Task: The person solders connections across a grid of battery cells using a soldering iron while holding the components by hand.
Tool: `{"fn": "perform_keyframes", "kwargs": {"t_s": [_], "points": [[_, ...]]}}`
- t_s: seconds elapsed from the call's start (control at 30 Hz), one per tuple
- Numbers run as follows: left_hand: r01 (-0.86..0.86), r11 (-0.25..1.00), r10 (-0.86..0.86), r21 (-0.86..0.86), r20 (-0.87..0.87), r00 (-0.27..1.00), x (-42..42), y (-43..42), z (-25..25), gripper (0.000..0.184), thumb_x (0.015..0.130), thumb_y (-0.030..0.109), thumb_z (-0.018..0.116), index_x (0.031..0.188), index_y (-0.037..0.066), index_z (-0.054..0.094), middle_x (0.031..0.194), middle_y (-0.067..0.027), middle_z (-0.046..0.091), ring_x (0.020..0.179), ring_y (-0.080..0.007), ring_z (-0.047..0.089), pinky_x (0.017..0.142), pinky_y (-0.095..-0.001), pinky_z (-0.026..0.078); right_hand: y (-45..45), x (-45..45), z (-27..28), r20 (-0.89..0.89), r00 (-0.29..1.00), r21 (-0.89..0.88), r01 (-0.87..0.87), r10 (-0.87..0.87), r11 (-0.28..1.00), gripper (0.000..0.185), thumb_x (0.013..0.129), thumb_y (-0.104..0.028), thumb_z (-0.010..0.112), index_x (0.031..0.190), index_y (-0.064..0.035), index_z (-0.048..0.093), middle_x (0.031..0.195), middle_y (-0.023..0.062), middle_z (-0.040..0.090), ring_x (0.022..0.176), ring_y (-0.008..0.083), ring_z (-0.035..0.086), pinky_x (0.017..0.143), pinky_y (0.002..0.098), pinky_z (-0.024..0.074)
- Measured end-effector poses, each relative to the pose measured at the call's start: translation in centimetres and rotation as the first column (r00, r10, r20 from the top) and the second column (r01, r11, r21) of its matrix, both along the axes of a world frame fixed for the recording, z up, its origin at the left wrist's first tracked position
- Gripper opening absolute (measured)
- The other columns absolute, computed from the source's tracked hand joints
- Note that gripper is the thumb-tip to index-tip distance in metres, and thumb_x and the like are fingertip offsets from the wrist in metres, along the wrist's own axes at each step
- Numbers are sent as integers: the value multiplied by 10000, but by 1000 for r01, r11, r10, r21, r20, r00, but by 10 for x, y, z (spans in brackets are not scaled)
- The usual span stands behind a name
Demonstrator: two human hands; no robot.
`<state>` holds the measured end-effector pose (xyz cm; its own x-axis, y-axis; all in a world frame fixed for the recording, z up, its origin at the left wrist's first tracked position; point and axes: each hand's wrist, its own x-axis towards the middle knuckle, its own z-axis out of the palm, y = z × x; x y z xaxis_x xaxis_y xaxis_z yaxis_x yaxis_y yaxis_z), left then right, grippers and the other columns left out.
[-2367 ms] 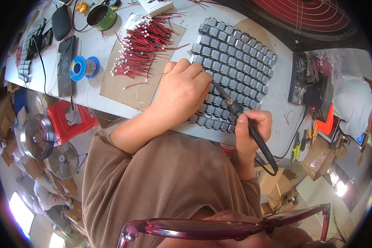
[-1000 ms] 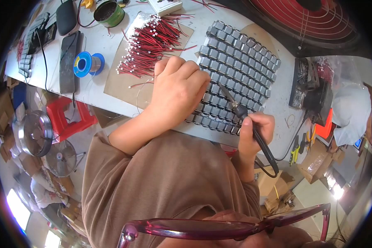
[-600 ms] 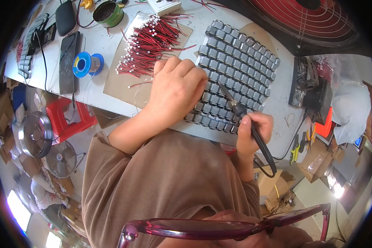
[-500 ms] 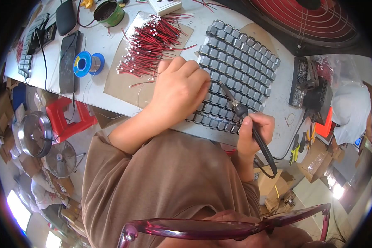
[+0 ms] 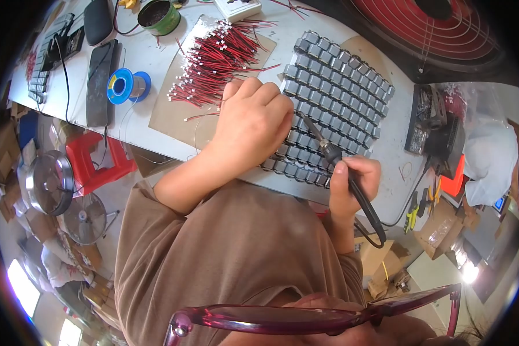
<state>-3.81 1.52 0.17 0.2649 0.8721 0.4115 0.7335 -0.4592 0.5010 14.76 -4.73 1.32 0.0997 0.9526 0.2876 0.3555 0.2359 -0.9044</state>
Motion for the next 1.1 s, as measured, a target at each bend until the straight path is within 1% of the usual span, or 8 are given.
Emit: {"fn": "perform_keyframes", "kwargs": {"t_s": [0.37, 0.47, 0.53, 0.57, 0.63, 0.73, 0.97, 1.1], "points": [[20, 1000, -20, -3, 11, 1000, 2, 1, -2, 158, 601, 62, 650, 716, 120, 558, 701, -2, 501, 677, -194, 465, 625, -319, 329, 1, -3, 0, -35, 999, -46, -1, -1, 999, 188, 724, -39, 605, 843, 2, 466, 735, 69, 491, 594, 84, 458, 528, 207, 396], [8, 1000, -8, -1, -7, 1000, 2, 0, -3, 151, 607, 61, 648, 718, 118, 562, 701, -4, 501, 679, -196, 465, 624, -318, 329, 2, -2, -2, 5, 1000, -33, -12, 12, 999, 187, 725, -37, 603, 845, 2, 465, 731, 69, 488, 591, 85, 457, 528, 208, 397], [-10, 1000, 10, -3, 4, 1000, -1, 0, -2, 144, 614, 58, 644, 721, 114, 566, 704, -6, 502, 681, -197, 465, 622, -317, 329, 2, 2, -5, 73, 997, 58, 9, -13, 998, 186, 727, -41, 603, 845, 1, 465, 726, 70, 485, 582, 86, 451, 519, 208, 392], [-11, 1000, 11, -3, 3, 1000, -2, -1, 0, 144, 614, 58, 644, 721, 114, 566, 704, -6, 502, 681, -197, 465, 622, -317, 329, 2, 1, -5, 72, 997, 58, 7, -12, 998, 186, 727, -41, 603, 845, 1, 465, 726, 70, 485, 582, 86, 451, 519, 208, 392], [-1, 1000, 1, -17, 5, 1000, -3, -1, 3, 140, 616, 56, 642, 723, 111, 569, 708, -8, 504, 686, -199, 467, 620, -317, 330, 1, 0, -4, -2, 1000, 38, 3, -3, 999, 186, 727, -45, 605, 841, -1, 465, 721, 71, 482, 574, 86, 447, 511, 207, 385], [5, 1000, -5, -9, 18, 1000, -2, 0, 0, 139, 619, 57, 642, 725, 110, 570, 711, -10, 507, 691, -201, 469, 620, -318, 331, 1, -2, -2, 9, 1000, -6, -21, 21, 1000, 187, 728, -45, 605, 842, -1, 464, 719, 69, 481, 574, 85, 445, 508, 207, 382], [5, 1000, -5, -9, 8, 1000, -2, 0, -1, 144, 619, 58, 645, 730, 109, 570, 715, -12, 510, 692, -203, 472, 616, -319, 335, 3, -4, -2, 15, 999, 3, -35, 35, 999, 188, 726, -32, 602, 848, 1, 463, 724, 67, 483, 584, 84, 451, 515, 203, 387], [9, 1000, -9, -8, 12, 1000, -1, 1, -3, 148, 620, 55, 644, 737, 108, 570, 713, -14, 510, 690, -203, 472, 614, -318, 337, 3, -6, -3, -25, 998, -14, -54, 54, 998, 187, 728, -29, 600, 852, 2, 464, 737, 72, 486, 600, 87, 461, 531, 206, 398]]}}
